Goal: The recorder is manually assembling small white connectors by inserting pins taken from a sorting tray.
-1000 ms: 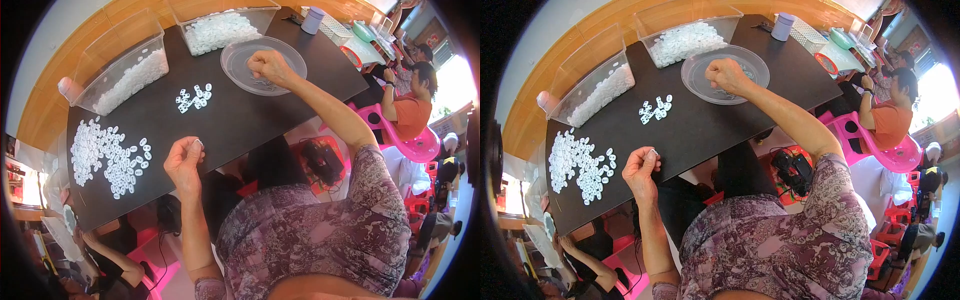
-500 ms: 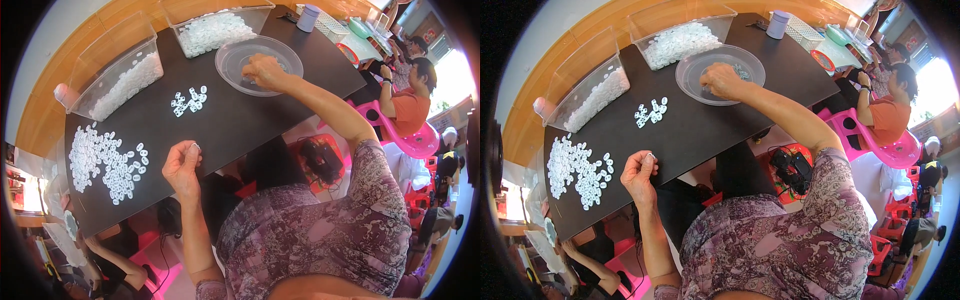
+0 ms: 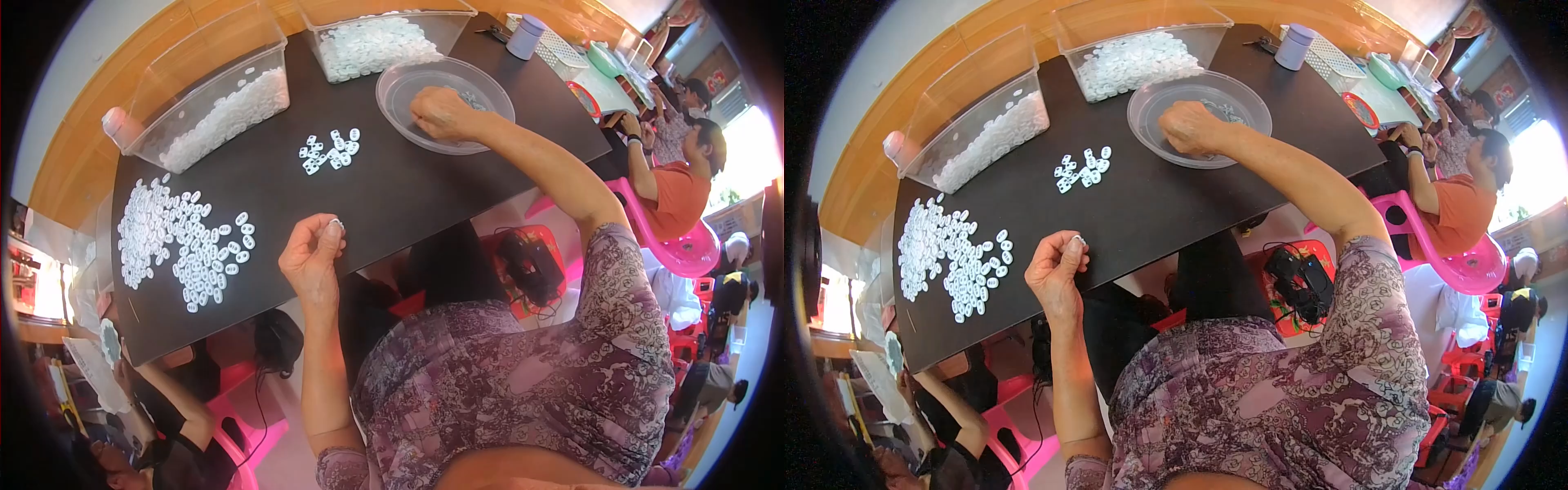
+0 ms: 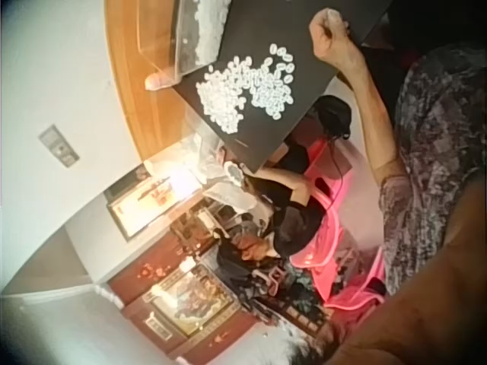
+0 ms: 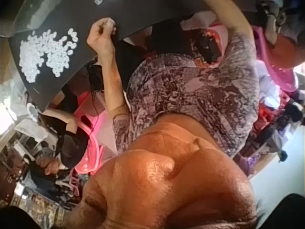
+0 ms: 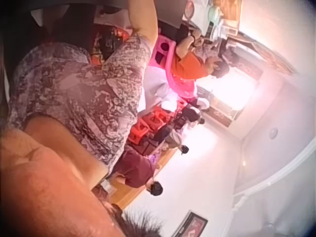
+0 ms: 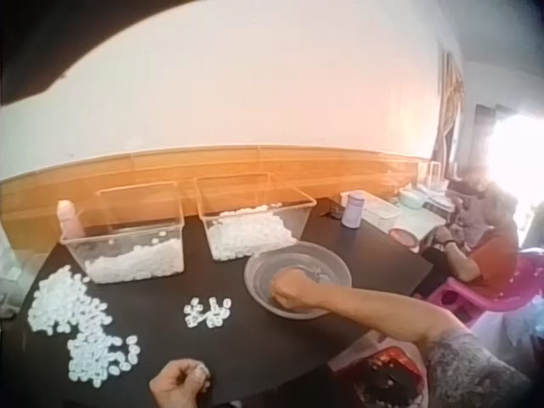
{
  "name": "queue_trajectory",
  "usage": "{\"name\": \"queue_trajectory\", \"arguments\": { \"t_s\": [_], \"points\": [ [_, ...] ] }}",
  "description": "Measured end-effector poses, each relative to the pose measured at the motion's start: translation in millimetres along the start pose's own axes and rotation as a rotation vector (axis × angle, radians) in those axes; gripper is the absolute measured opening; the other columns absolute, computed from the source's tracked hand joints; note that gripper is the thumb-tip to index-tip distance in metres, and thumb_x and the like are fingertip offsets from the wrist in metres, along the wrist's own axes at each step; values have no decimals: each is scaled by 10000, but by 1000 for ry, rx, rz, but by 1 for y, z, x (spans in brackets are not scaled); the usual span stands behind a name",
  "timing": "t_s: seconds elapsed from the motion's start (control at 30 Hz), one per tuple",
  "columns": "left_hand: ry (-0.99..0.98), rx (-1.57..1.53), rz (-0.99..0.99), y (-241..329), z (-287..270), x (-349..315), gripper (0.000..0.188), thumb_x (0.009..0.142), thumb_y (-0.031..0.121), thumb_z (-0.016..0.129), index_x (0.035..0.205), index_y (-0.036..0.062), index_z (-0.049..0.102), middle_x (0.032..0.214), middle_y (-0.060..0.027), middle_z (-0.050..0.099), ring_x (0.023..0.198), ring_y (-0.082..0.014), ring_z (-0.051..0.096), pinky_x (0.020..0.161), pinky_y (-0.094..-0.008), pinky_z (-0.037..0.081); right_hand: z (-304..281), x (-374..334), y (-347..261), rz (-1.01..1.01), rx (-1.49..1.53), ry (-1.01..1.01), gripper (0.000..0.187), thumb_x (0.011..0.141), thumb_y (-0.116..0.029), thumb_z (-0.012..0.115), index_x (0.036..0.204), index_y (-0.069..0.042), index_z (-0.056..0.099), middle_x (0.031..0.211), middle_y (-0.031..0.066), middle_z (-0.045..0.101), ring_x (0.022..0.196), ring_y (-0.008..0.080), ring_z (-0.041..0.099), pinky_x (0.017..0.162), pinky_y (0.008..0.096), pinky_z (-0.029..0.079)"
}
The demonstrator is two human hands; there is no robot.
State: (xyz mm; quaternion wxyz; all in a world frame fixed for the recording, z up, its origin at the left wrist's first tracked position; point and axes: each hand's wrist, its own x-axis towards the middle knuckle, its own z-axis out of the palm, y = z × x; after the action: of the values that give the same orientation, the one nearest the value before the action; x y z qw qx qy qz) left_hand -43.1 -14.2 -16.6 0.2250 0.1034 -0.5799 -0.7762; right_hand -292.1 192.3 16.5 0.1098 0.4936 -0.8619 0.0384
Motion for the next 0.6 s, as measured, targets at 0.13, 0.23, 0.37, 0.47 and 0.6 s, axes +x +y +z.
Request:
{"name": "queue_trajectory", "arguments": {
  "t_s": [0.13,0.23,0.37,0.47,0.6],
  "points": [
    [-2,-9,-16,1,-2,0,88,828,51,636,879,-19,619,726,-46,611,588,-82,529,532,-187,416,-5,-5,-9,4,0,96,75,714,-81,532,709,-22,578,761,174,608,769,387,570,664,461,459],
    [17,-40,-72,6,-4,1,93,834,57,632,880,-20,608,729,-65,615,585,-95,537,529,-195,422,-36,-8,-45,60,187,160,66,732,-77,548,732,-12,559,738,165,601,686,367,567,625,415,466],
    [17,-216,-142,12,-7,-2,93,840,57,625,880,-23,600,732,-81,616,584,-109,545,526,-207,426,-65,-13,-111,148,670,168,68,757,-54,604,784,0,573,702,85,598,637,200,575,599,298,460],
    [26,-241,-183,20,-4,-10,86,845,46,616,883,-29,600,738,-88,614,584,-117,548,524,-215,429,-58,-12,-143,86,956,130,57,769,-26,618,814,2,598,710,36,605,672,85,561,605,244,450],
    [44,-267,-202,26,-5,-17,85,837,21,614,891,-43,604,746,-100,618,594,-118,553,533,-211,434,-47,-9,-168,62,1122,-20,96,782,-35,643,878,-30,639,789,2,605,719,48,536,635,212,431]
  ]
}}
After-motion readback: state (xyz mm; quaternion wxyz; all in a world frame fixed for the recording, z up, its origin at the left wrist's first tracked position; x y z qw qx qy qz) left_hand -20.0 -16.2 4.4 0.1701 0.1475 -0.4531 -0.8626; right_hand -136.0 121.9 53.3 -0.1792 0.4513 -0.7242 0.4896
